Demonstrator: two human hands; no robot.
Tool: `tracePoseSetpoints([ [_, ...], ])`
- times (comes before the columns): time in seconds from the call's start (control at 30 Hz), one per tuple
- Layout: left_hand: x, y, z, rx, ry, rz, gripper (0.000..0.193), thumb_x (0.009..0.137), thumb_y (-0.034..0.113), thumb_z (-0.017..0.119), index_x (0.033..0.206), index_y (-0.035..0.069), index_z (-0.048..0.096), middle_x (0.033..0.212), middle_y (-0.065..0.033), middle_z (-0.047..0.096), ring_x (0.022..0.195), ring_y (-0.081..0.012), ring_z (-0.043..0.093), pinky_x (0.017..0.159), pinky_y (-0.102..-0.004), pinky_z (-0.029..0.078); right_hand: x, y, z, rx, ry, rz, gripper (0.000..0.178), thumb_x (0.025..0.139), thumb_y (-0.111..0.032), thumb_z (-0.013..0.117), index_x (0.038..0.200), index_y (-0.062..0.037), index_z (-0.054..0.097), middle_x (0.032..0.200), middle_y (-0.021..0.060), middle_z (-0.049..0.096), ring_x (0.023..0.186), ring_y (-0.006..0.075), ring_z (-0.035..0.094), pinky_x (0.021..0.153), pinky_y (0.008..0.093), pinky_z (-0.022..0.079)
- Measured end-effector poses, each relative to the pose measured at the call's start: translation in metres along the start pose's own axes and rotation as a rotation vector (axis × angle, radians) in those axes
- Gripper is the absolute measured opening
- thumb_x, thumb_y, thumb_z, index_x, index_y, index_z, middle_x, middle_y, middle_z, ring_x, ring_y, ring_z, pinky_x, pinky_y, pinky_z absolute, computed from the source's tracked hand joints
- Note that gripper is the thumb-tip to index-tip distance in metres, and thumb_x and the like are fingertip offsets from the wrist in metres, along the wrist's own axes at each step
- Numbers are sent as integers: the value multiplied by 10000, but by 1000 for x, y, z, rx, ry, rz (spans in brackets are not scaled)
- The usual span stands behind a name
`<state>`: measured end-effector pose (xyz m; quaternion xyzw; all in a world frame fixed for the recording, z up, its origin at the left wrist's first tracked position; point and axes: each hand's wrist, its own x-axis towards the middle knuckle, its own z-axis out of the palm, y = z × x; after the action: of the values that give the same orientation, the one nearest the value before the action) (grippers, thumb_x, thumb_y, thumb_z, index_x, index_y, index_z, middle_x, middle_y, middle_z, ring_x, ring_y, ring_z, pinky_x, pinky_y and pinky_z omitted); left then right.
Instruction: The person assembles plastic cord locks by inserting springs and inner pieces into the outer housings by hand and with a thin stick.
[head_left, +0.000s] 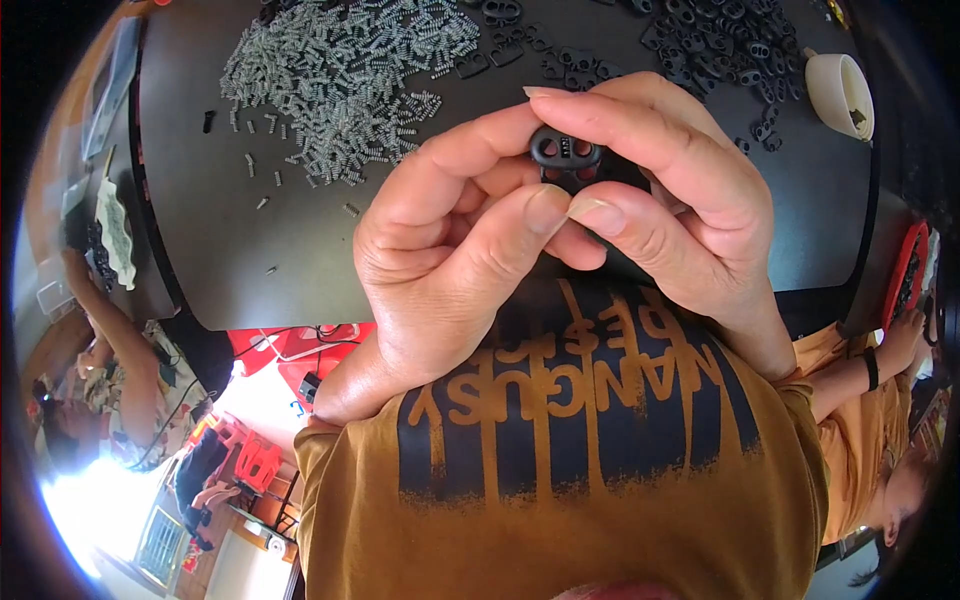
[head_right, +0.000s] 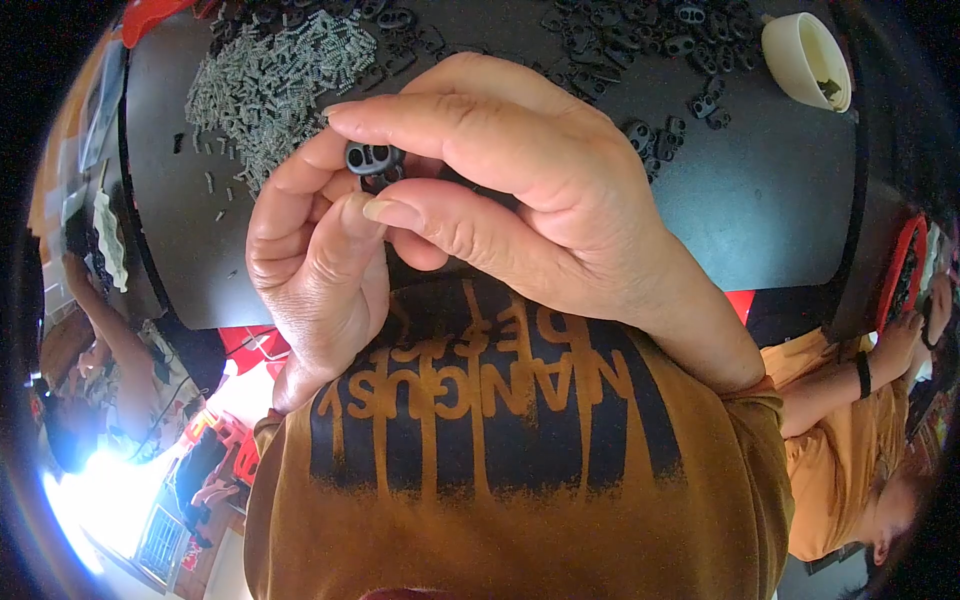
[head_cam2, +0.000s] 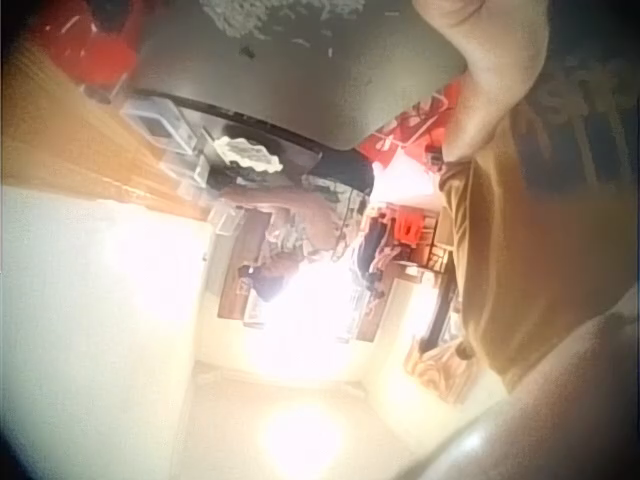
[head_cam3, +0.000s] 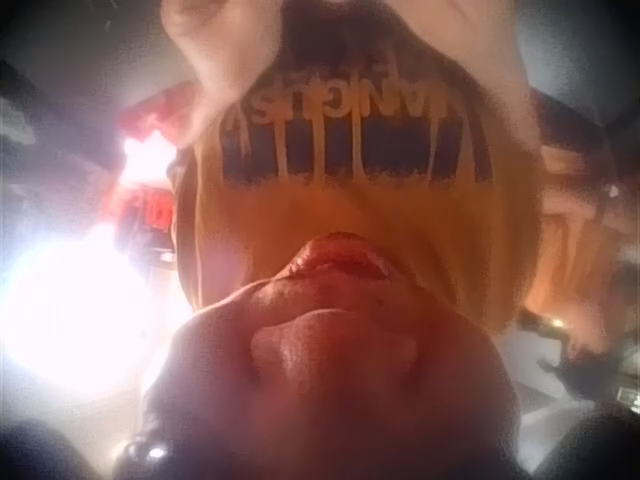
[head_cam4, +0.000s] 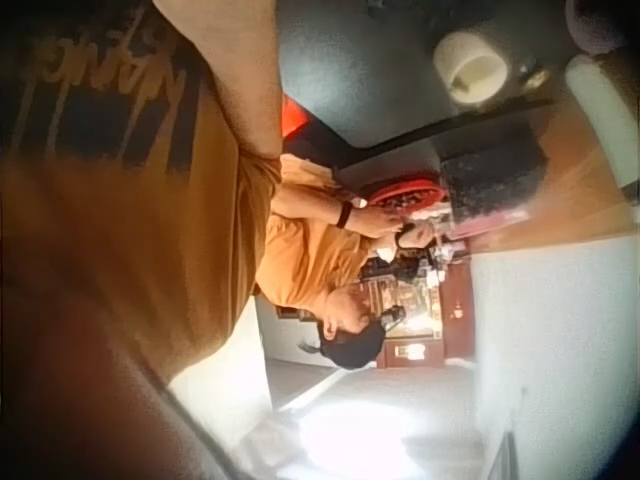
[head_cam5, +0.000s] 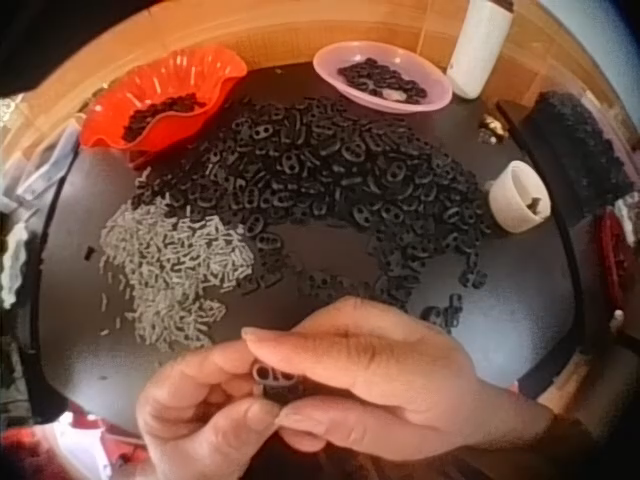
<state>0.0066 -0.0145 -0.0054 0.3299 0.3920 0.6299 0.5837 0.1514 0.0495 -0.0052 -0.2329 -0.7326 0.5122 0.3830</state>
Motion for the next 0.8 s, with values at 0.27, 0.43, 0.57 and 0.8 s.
tracePoseSetpoints([
  [0.27, -5, -4, 7, 65, -15, 100, 342, 785, -6, 576, 1114, -55, 498, 826, -50, 581, 692, -44, 462, 643, -165, 402, -5, 1, -5, -19, -3, -75, 337, 806, -156, 562, 1065, 59, 543, 904, 118, 553, 777, 163, 533, 657, 239, 419],
  [0.43, -3, -10, -1, 85, -134, 166, 371, 794, -11, 556, 1151, -39, 464, 853, -96, 588, 614, -100, 532, 581, -201, 458, -5, 2, -5, -98, -13, -173, 322, 815, -152, 552, 1056, 63, 545, 893, 127, 558, 762, 163, 531, 641, 236, 420],
  [0.57, -4, -10, 0, -23, -91, 53, 389, 798, -30, 531, 1176, -16, 441, 815, -113, 581, 507, -166, 563, 492, -249, 496, -3, -1, -5, -93, -15, -135, 314, 815, -142, 551, 1056, 58, 545, 904, 138, 568, 730, 159, 521, 625, 232, 414],
  [0.8, -3, -8, 0, 130, -129, 150, 397, 775, -75, 524, 1161, -12, 456, 793, -95, 576, 557, -157, 576, 508, -241, 496, -4, 0, -5, -98, 17, -146, 300, 813, -120, 548, 1057, 55, 547, 919, 139, 565, 721, 153, 509, 611, 227, 403],
])
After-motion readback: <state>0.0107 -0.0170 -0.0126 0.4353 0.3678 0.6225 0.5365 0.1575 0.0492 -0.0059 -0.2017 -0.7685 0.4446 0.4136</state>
